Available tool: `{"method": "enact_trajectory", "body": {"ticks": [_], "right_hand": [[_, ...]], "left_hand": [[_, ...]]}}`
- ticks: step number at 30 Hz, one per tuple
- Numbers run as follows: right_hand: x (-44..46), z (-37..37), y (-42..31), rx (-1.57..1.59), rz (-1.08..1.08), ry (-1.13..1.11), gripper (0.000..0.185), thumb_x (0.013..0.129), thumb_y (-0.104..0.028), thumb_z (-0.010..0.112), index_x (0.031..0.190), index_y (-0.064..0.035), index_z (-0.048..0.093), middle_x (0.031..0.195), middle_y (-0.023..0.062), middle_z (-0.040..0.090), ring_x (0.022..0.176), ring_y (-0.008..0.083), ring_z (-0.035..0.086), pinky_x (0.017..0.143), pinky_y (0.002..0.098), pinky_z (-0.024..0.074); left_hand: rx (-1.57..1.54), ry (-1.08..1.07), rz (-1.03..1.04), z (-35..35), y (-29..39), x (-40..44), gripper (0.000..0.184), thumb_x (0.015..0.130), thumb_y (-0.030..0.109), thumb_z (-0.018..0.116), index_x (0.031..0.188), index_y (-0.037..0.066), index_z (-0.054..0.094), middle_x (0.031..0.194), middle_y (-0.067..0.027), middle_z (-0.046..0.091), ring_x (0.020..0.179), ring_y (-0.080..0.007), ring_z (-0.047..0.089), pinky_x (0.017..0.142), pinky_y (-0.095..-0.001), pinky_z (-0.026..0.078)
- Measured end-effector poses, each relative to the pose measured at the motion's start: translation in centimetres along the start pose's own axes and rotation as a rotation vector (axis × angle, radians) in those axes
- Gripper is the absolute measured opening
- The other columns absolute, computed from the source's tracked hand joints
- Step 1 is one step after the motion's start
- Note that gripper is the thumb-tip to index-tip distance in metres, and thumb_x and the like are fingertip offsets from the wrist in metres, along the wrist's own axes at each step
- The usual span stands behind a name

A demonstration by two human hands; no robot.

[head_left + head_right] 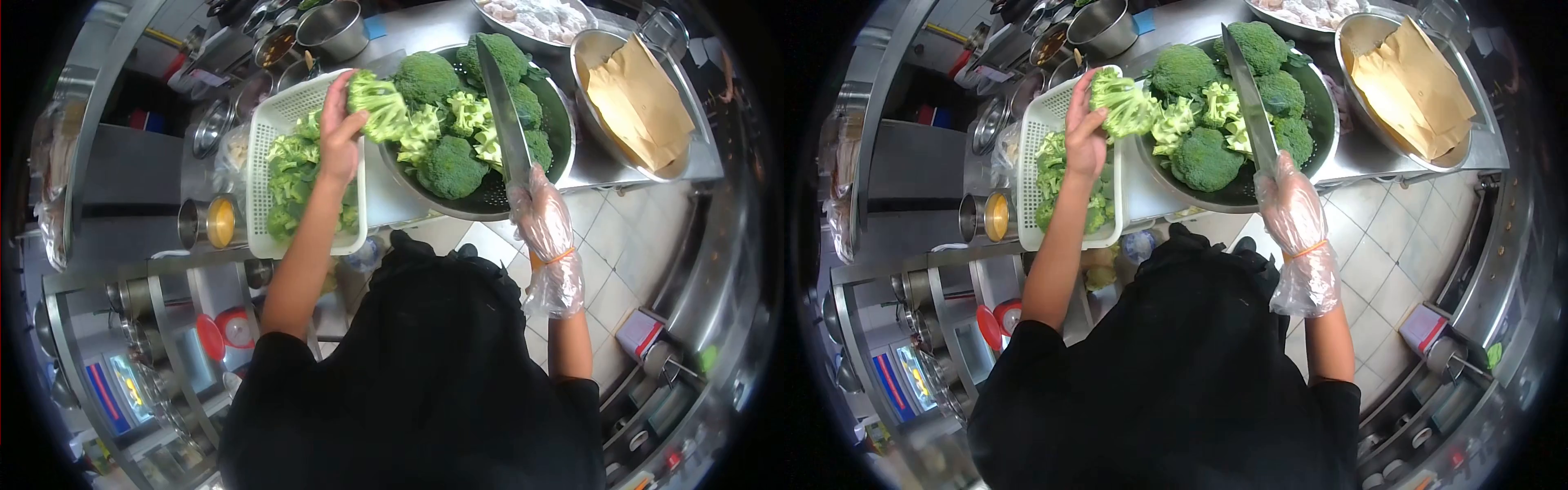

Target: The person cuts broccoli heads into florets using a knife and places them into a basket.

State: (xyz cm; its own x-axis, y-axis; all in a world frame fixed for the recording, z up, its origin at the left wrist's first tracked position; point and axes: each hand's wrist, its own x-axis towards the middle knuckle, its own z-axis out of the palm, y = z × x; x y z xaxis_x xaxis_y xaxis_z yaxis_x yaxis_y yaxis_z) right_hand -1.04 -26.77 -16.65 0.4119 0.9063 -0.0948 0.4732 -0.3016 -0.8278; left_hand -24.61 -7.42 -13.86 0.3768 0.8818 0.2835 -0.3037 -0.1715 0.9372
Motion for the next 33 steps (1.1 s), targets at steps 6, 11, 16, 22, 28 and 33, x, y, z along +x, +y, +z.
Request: {"method": "enact_trajectory", "body": {"ticks": [6,11,16,22,28,33], "right_hand": [[-0.6,-1.7,-1.4,0.178,0.092,-0.012,0.018,0.091,-0.011,0.051,0.102,0.0021,0.055,0.062,0.0143,0.057,0.052,0.0247,0.057,0.050,0.0391,0.0434],[-2.5,-2.4,-2.4,0.287,0.104,0.007,0.015,0.093,-0.011,0.050,0.102,-0.0011,0.055,0.062,0.0058,0.055,0.051,0.0134,0.051,0.048,0.0310,0.0410],[-4.1,-3.2,-2.3,0.308,0.168,0.001,0.016,0.093,-0.010,0.049,0.105,-0.0001,0.055,0.063,0.0057,0.056,0.051,0.0125,0.051,0.047,0.0290,0.0414],[-5.3,-3.2,-2.4,0.334,0.187,0.036,0.027,0.094,-0.012,0.050,0.118,0.0017,0.052,0.069,0.0047,0.057,0.055,0.0099,0.052,0.046,0.0248,0.0440],[-3.8,0.9,-6.2,0.472,0.139,-0.127,0.028,0.095,-0.015,0.055,0.117,0.0016,0.051,0.068,0.0035,0.055,0.056,0.0081,0.050,0.045,0.0233,0.0410],[-2.5,7.1,-10.8,0.304,0.145,-0.332,0.019,0.096,-0.017,0.056,0.094,0.0016,0.062,0.062,0.0022,0.053,0.053,0.0105,0.047,0.050,0.0273,0.0384]], "left_hand": [[-0.110,-0.163,-0.524,-0.9,0.3,1.7,0.044,0.093,0.022,0.050,0.134,0.005,0.046,0.117,-0.0137,0.059,0.108,-0.0234,0.060,0.095,-0.0358,0.049],[0.778,-0.696,-0.551,4.4,-1.3,3.5,0.066,0.081,0.043,0.069,0.139,0.015,0.051,0.132,-0.0213,0.055,0.120,-0.0295,0.057,0.104,-0.0384,0.042],[0.874,-0.887,-0.597,6.0,-4.3,5.1,0.062,0.082,0.039,0.070,0.138,0.015,0.057,0.125,-0.0173,0.063,0.115,-0.0237,0.058,0.099,-0.0324,0.042],[0.483,-0.524,-0.635,-1.3,1.0,3.9,0.054,0.087,0.034,0.068,0.135,0.010,0.059,0.113,-0.0100,0.067,0.102,-0.0153,0.059,0.095,-0.0325,0.043],[0.315,-0.123,-0.718,-13.6,7.1,-1.1,0.053,0.091,0.035,0.064,0.135,0.006,0.055,0.123,-0.0138,0.064,0.112,-0.0199,0.061,0.097,-0.0315,0.047],[-0.196,0.291,-0.620,-22.7,6.1,-5.6,0.050,0.101,0.033,0.049,0.139,0.001,0.043,0.130,-0.0194,0.057,0.110,-0.0248,0.064,0.078,-0.0363,0.057]]}}
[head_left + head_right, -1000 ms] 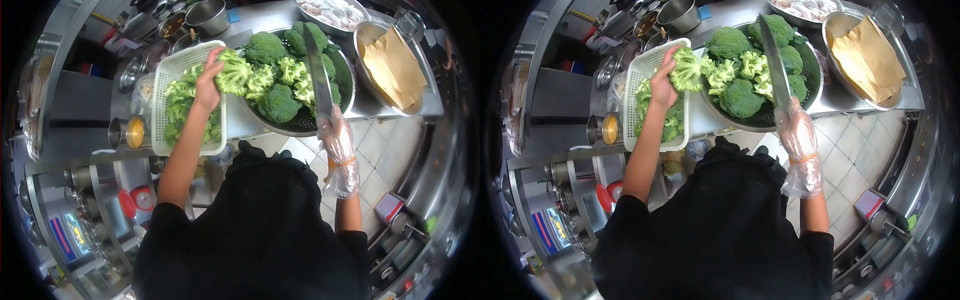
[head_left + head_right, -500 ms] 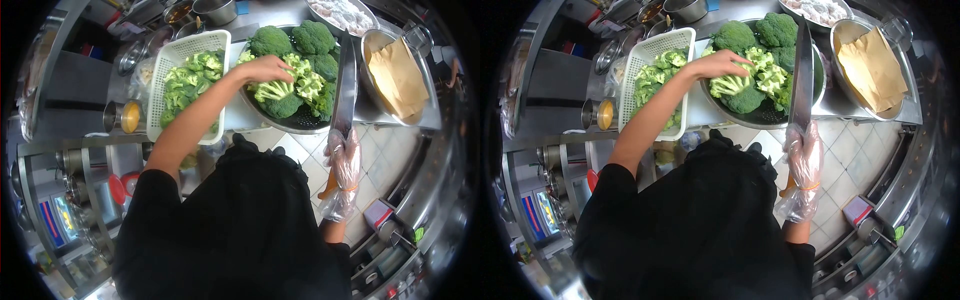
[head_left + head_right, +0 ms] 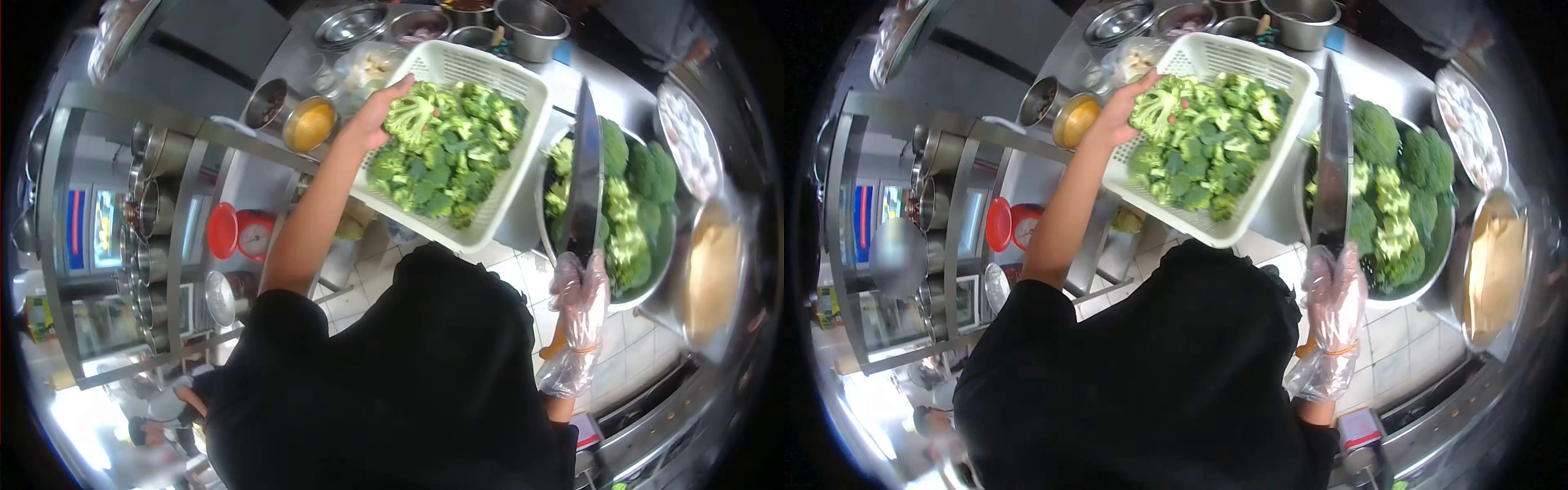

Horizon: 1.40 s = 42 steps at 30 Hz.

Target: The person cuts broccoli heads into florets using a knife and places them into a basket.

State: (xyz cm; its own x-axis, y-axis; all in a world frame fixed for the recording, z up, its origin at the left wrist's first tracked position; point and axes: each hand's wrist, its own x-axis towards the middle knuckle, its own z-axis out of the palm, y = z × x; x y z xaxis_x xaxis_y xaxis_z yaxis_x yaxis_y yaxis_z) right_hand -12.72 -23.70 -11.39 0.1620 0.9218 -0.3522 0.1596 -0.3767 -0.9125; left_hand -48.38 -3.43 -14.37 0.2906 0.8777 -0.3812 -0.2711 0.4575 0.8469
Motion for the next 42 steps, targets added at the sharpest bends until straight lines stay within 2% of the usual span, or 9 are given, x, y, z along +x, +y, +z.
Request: {"method": "enact_trajectory", "body": {"ticks": [6,10,13,17,24,28,34,38,42], "right_hand": [[2.1,9.5,-3.7,-0.092,0.101,-0.204,0.022,0.098,-0.018,0.055,0.090,0.0011,0.062,0.061,0.0073,0.055,0.052,0.0154,0.050,0.050,0.0296,0.0377],[3.5,13.3,-3.5,-0.566,-0.335,-0.157,0.016,0.094,-0.013,0.058,0.098,0.0026,0.061,0.066,0.0165,0.060,0.056,0.0287,0.059,0.052,0.0364,0.0439],[4.0,15.0,-4.2,-0.757,-0.508,-0.141,0.021,0.093,-0.012,0.061,0.104,0.0047,0.060,0.069,0.0182,0.062,0.059,0.0350,0.061,0.054,0.0389,0.0469],[3.3,16.7,-6.1,-0.904,-0.576,-0.149,0.017,0.093,-0.008,0.061,0.107,0.0010,0.061,0.070,0.0192,0.062,0.062,0.0390,0.061,0.054,0.0433,0.0466],[3.6,17.7,-7.1,-1.000,-0.522,-0.167,0.009,0.091,-0.006,0.061,0.100,-0.0034,0.063,0.068,0.0172,0.060,0.060,0.0403,0.059,0.053,0.0455,0.0456],[3.4,16.9,-8.6,-1.082,-0.361,-0.241,0.020,0.099,-0.014,0.044,0.110,-0.0053,0.059,0.069,0.0188,0.063,0.065,0.0396,0.062,0.060,0.0504,0.0461],[3.3,15.1,-8.9,-1.214,-0.375,-0.270,0.017,0.094,-0.010,0.049,0.108,-0.0027,0.056,0.067,0.0191,0.061,0.063,0.0404,0.061,0.055,0.0502,0.0455],[5.6,16.2,-7.6,-0.964,-0.396,-0.261,0.022,0.087,-0.001,0.050,0.109,-0.0019,0.050,0.064,0.0201,0.056,0.060,0.0409,0.059,0.052,0.0509,0.0448],[10.7,19.2,-3.5,-1.001,-0.516,-0.247,0.021,0.089,-0.008,0.054,0.108,-0.0013,0.049,0.065,0.0160,0.059,0.063,0.0364,0.061,0.055,0.0480,0.0452]], "left_hand": [[-0.527,0.028,0.053,-5.5,-0.5,-1.2,0.049,0.101,0.031,0.044,0.136,-0.003,0.043,0.128,-0.0219,0.057,0.119,-0.0394,0.056,0.104,-0.0513,0.042],[-0.561,-0.021,0.114,-8.6,-2.0,0.2,0.042,0.098,0.027,0.055,0.130,-0.001,0.051,0.125,-0.0178,0.059,0.112,-0.0321,0.060,0.098,-0.0454,0.048],[-0.118,0.051,0.411,-10.2,-2.2,0.5,0.046,0.087,0.026,0.074,0.123,0.006,0.054,0.113,-0.0069,0.059,0.105,-0.0178,0.058,0.090,-0.0334,0.051],[0.268,0.223,0.550,-10.9,-0.8,0.4,0.054,0.076,0.022,0.084,0.117,0.005,0.053,0.104,-0.0038,0.057,0.094,-0.0134,0.056,0.083,-0.0274,0.048],[0.536,0.143,0.886,-12.6,-0.2,1.2,0.056,0.070,0.022,0.086,0.112,0.006,0.053,0.113,-0.0053,0.049,0.107,-0.0184,0.051,0.095,-0.0317,0.042],[0.660,0.051,0.999,-12.1,0.1,1.7,0.049,0.070,0.020,0.084,0.108,0.005,0.057,0.118,-0.0102,0.045,0.112,-0.0228,0.047,0.101,-0.0340,0.036],[0.564,-0.121,0.924,-9.2,0.7,2.7,0.039,0.063,0.010,0.083,0.097,0.006,0.064,0.108,-0.0063,0.049,0.103,-0.0223,0.049,0.092,-0.0351,0.040],[0.962,-0.408,1.117,-6.1,0.5,3.6,0.043,0.049,-0.008,0.059,0.090,0.005,0.063,0.101,-0.0066,0.052,0.095,-0.0258,0.051,0.086,-0.0363,0.040],[0.951,-0.604,1.094,-2.8,0.4,3.3,0.037,0.058,0.000,0.076,0.093,0.006,0.066,0.104,-0.0095,0.056,0.098,-0.0271,0.054,0.086,-0.0365,0.044]]}}
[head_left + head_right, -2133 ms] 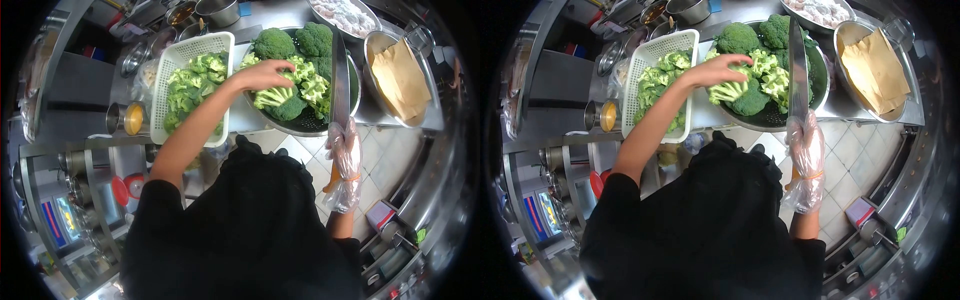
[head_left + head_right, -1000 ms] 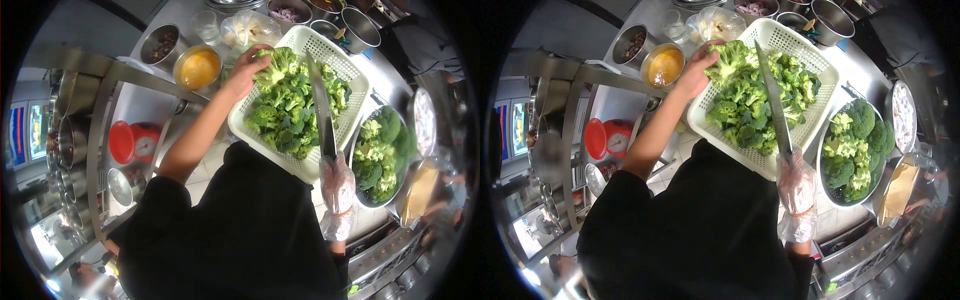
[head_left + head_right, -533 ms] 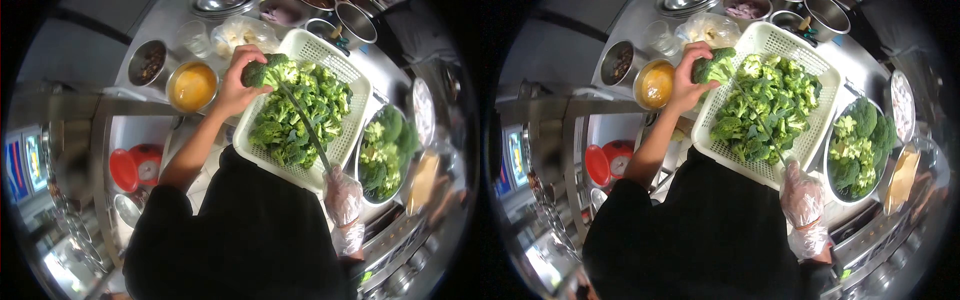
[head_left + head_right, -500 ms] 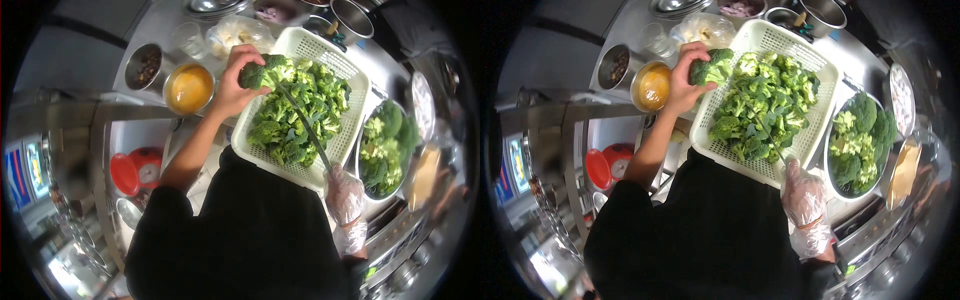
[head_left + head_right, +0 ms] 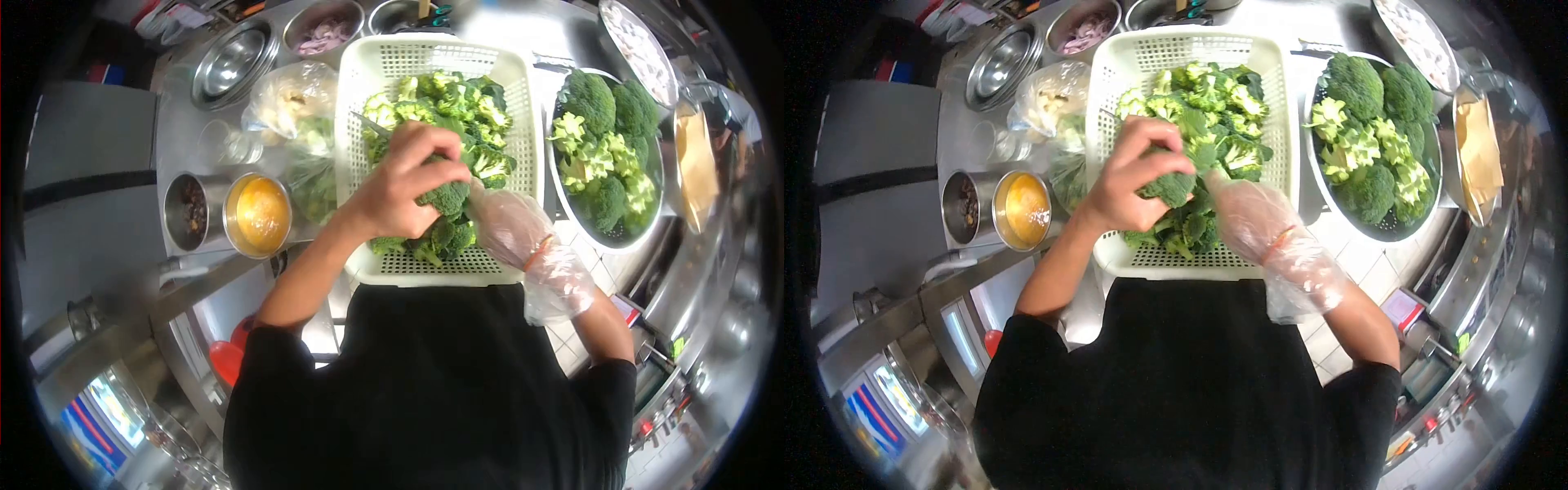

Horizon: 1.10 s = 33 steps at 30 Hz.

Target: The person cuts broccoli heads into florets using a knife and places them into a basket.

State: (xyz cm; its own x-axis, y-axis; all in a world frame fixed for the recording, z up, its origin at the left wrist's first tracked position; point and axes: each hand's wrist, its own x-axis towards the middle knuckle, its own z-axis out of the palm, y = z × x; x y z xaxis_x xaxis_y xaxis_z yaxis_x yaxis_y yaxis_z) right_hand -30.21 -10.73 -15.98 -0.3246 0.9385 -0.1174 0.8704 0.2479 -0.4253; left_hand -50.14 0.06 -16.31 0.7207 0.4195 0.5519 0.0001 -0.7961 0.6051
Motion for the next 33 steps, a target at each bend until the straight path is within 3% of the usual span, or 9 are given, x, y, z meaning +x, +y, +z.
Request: {"method": "enact_trajectory", "body": {"ticks": [3,7,8,10,15,18,26,29,33], "right_hand": [[0.4,-2.3,-1.5,0.106,0.258,-0.109,0.022,0.090,-0.011,0.055,0.109,-0.0013,0.049,0.069,0.0186,0.060,0.068,0.0398,0.062,0.059,0.0504,0.0454],[-2.0,-2.7,-0.4,0.195,0.382,-0.014,0.027,0.092,-0.017,0.057,0.113,-0.0003,0.053,0.075,0.0228,0.063,0.071,0.0433,0.062,0.062,0.0510,0.0468],[-2.3,-3.3,-1.0,0.256,0.446,-0.004,0.027,0.092,-0.016,0.058,0.113,0.0006,0.054,0.076,0.0230,0.064,0.070,0.0433,0.062,0.061,0.0500,0.0476],[-3.6,-2.9,-1.1,0.277,0.408,0.024,0.026,0.092,-0.014,0.059,0.112,0.0018,0.055,0.077,0.0231,0.064,0.070,0.0427,0.063,0.060,0.0484,0.0483],[-4.9,-3.5,-2.7,0.205,0.218,0.179,0.021,0.091,-0.010,0.062,0.107,0.0030,0.060,0.074,0.0206,0.065,0.064,0.0388,0.064,0.055,0.0443,0.0484],[-5.1,-5.1,-4.0,0.020,0.297,0.003,0.026,0.091,-0.007,0.060,0.115,0.0023,0.057,0.078,0.0195,0.065,0.071,0.0377,0.065,0.062,0.0417,0.0499],[-5.4,-4.2,-3.1,-0.118,0.158,0.007,0.021,0.090,-0.010,0.063,0.109,-0.0020,0.061,0.070,0.0172,0.062,0.060,0.0381,0.060,0.053,0.0469,0.0440],[-5.4,-4.1,-3.6,-0.128,0.167,0.035,0.020,0.089,-0.010,0.063,0.107,-0.0015,0.062,0.068,0.0165,0.062,0.058,0.0385,0.060,0.051,0.0472,0.0435],[-5.7,-3.6,-3.5,-0.167,0.177,0.009,0.025,0.091,-0.015,0.062,0.111,-0.0002,0.061,0.071,0.0171,0.063,0.059,0.0377,0.060,0.052,0.0470,0.0450]], "left_hand": [[-0.230,0.381,-0.240,-1.3,-1.4,-1.0,0.051,0.064,0.023,0.089,0.107,0.004,0.068,0.112,-0.0069,0.054,0.104,-0.0223,0.055,0.089,-0.0345,0.047],[-1.543,0.956,-0.880,-2.0,-3.7,-3.8,0.051,0.097,0.042,0.051,0.131,0.004,0.053,0.114,-0.0133,0.063,0.106,-0.0290,0.059,0.089,-0.0455,0.049],[-1.734,0.873,-0.777,-2.0,-4.3,-4.8,0.043,0.095,0.033,0.053,0.128,0.005,0.055,0.116,-0.0126,0.063,0.105,-0.0298,0.058,0.088,-0.0515,0.047],[-1.704,0.846,-0.760,-2.1,-4.1,-5.4,0.040,0.091,0.024,0.052,0.126,0.005,0.056,0.117,-0.0119,0.063,0.105,-0.0294,0.058,0.089,-0.0560,0.045],[-1.050,0.809,-0.781,-3.0,-3.8,-4.4,0.047,0.082,0.001,0.057,0.128,0.004,0.050,0.115,-0.0109,0.058,0.101,-0.0175,0.057,0.085,-0.0298,0.047],[-0.497,0.732,-0.849,-3.2,-4.0,-4.7,0.051,0.084,0.000,0.057,0.132,0.003,0.041,0.118,-0.0091,0.049,0.103,-0.0165,0.054,0.087,-0.0288,0.045],[-0.107,0.607,-0.772,-2.5,-3.4,-4.8,0.044,0.081,0.001,0.059,0.120,0.006,0.039,0.108,-0.0076,0.046,0.089,-0.0121,0.047,0.078,-0.0280,0.042],[-0.076,0.576,-0.763,-2.3,-2.8,-4.4,0.044,0.080,0.001,0.059,0.118,0.006,0.040,0.106,-0.0072,0.046,0.089,-0.0124,0.046,0.078,-0.0287,0.042],[0.050,0.519,-0.623,-2.0,-1.6,-3.4,0.047,0.070,-0.005,0.059,0.112,0.002,0.040,0.110,-0.0161,0.041,0.108,-0.0307,0.046,0.098,-0.0401,0.038]]}}
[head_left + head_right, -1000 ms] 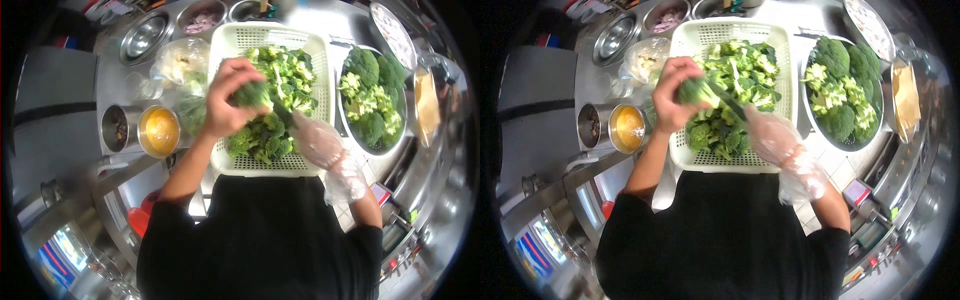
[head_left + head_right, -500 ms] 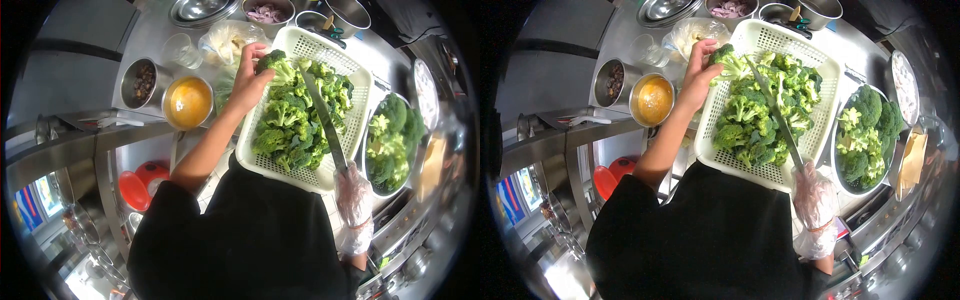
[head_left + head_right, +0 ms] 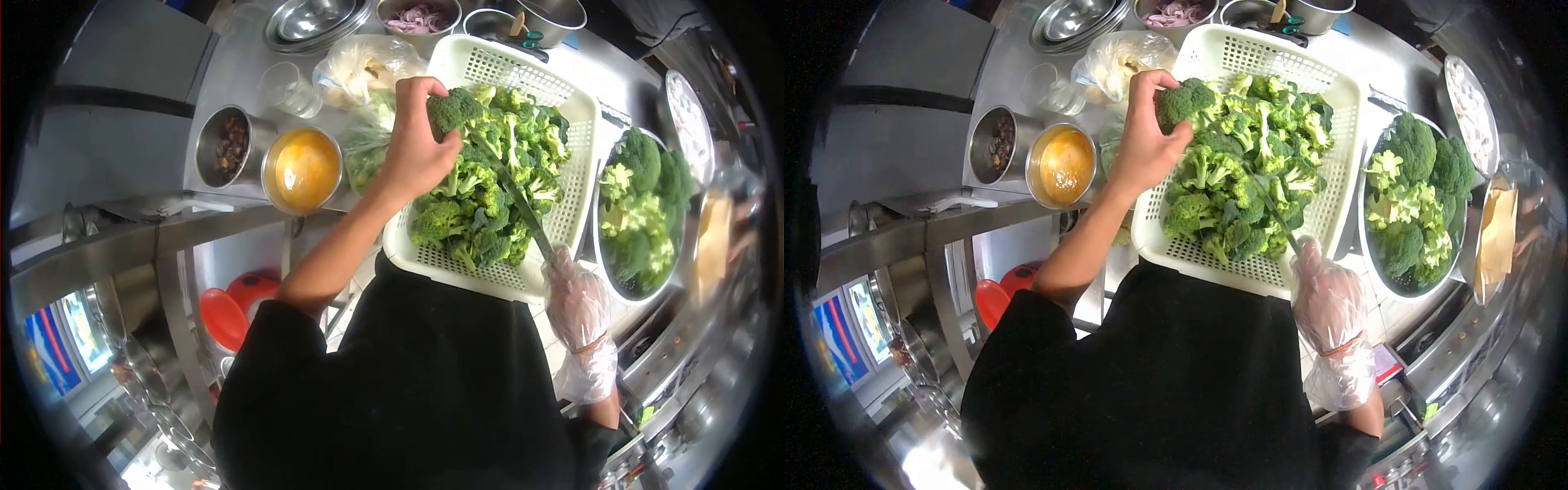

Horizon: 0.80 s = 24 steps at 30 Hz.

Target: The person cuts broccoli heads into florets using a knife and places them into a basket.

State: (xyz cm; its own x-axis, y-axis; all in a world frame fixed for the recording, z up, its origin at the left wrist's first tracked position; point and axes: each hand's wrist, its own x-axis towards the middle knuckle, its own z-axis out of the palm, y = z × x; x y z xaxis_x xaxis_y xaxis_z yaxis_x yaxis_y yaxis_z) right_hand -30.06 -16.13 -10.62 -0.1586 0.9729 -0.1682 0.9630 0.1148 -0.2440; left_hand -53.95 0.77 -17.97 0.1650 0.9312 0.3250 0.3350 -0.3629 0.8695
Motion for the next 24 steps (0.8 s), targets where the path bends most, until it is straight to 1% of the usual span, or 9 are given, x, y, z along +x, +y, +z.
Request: {"method": "enact_trajectory", "body": {"ticks": [6,7,9,11,13,14,18,21,24], "right_hand": [[4.7,3.0,0.5,0.083,0.019,-0.032,0.037,0.093,-0.021,0.059,0.122,0.0000,0.052,0.072,0.0184,0.063,0.063,0.0357,0.062,0.055,0.0477,0.0461],[5.1,3.3,0.5,0.078,0.005,-0.043,0.038,0.093,-0.021,0.058,0.124,-0.0013,0.051,0.072,0.0188,0.063,0.064,0.0353,0.063,0.056,0.0478,0.0459],[5.1,2.9,0.3,0.143,0.090,-0.076,0.034,0.093,-0.020,0.058,0.122,-0.0027,0.052,0.071,0.0187,0.062,0.064,0.0340,0.063,0.056,0.0462,0.0463],[4.9,2.4,0.4,0.214,0.140,-0.120,0.031,0.092,-0.019,0.057,0.119,-0.0040,0.054,0.070,0.0187,0.062,0.063,0.0327,0.062,0.057,0.0445,0.0467],[3.4,2.0,1.2,0.488,0.229,-0.052,0.026,0.090,-0.018,0.057,0.113,-0.0043,0.057,0.065,0.0122,0.058,0.058,0.0229,0.059,0.055,0.0368,0.0461],[2.8,1.6,1.2,0.612,0.285,-0.051,0.022,0.090,-0.015,0.056,0.107,-0.0004,0.055,0.081,0.0270,0.064,0.075,0.0451,0.063,0.065,0.0510,0.0466],[0.7,2.0,1.8,0.679,0.382,-0.068,0.024,0.091,-0.015,0.058,0.109,0.0008,0.059,0.076,0.0205,0.063,0.069,0.0322,0.063,0.065,0.0409,0.0477],[-0.2,1.0,1.1,0.801,0.426,-0.043,0.021,0.092,-0.014,0.058,0.106,0.0011,0.060,0.073,0.0160,0.062,0.064,0.0250,0.060,0.062,0.0374,0.0470],[-1.2,0.5,0.9,0.877,0.430,-0.093,0.019,0.092,-0.014,0.058,0.105,0.0000,0.060,0.068,0.0108,0.059,0.059,0.0196,0.055,0.057,0.0344,0.0451]], "left_hand": [[0.072,-0.041,0.362,2.9,5.6,-1.2,0.058,0.058,-0.013,0.058,0.112,0.004,0.044,0.111,-0.0199,0.037,0.109,-0.0379,0.044,0.093,-0.0439,0.039],[0.043,-0.069,0.360,2.8,6.6,-1.5,0.060,0.060,-0.008,0.058,0.117,0.002,0.045,0.113,-0.0176,0.039,0.115,-0.0341,0.043,0.102,-0.0408,0.035],[-0.015,-0.020,0.389,2.1,6.5,-0.5,0.061,0.064,-0.006,0.055,0.124,0.000,0.044,0.118,-0.0166,0.041,0.114,-0.0291,0.045,0.102,-0.0376,0.037],[-0.555,-0.109,-0.128,0.9,5.2,-0.4,0.053,0.080,0.000,0.045,0.132,-0.003,0.042,0.122,-0.0134,0.051,0.112,-0.0229,0.052,0.101,-0.0346,0.041],[-1.089,-0.195,-0.462,-0.9,1.6,0.1,0.047,0.088,0.013,0.042,0.133,-0.001,0.046,0.118,-0.0136,0.057,0.112,-0.0235,0.054,0.100,-0.0368,0.043],[-1.164,-0.164,-0.625,-1.1,0.1,0.0,0.045,0.094,0.026,0.040,0.130,0.003,0.051,0.117,-0.0134,0.062,0.109,-0.0221,0.056,0.090,-0.0362,0.046],[-1.097,-0.217,-0.610,-0.8,-2.6,-1.0,0.038,0.099,0.031,0.041,0.128,0.010,0.054,0.114,-0.0106,0.066,0.097,-0.0181,0.059,0.074,-0.0313,0.041],[-1.079,-0.074,-0.775,0.2,-1.6,-1.7,0.038,0.101,0.034,0.040,0.130,0.012,0.053,0.113,-0.0108,0.067,0.095,-0.0184,0.059,0.073,-0.0306,0.041],[-1.218,-0.149,-0.687,1.0,-1.8,-2.3,0.037,0.101,0.021,0.045,0.137,0.012,0.048,0.122,-0.0079,0.061,0.098,-0.0183,0.059,0.076,-0.0328,0.046]]}}
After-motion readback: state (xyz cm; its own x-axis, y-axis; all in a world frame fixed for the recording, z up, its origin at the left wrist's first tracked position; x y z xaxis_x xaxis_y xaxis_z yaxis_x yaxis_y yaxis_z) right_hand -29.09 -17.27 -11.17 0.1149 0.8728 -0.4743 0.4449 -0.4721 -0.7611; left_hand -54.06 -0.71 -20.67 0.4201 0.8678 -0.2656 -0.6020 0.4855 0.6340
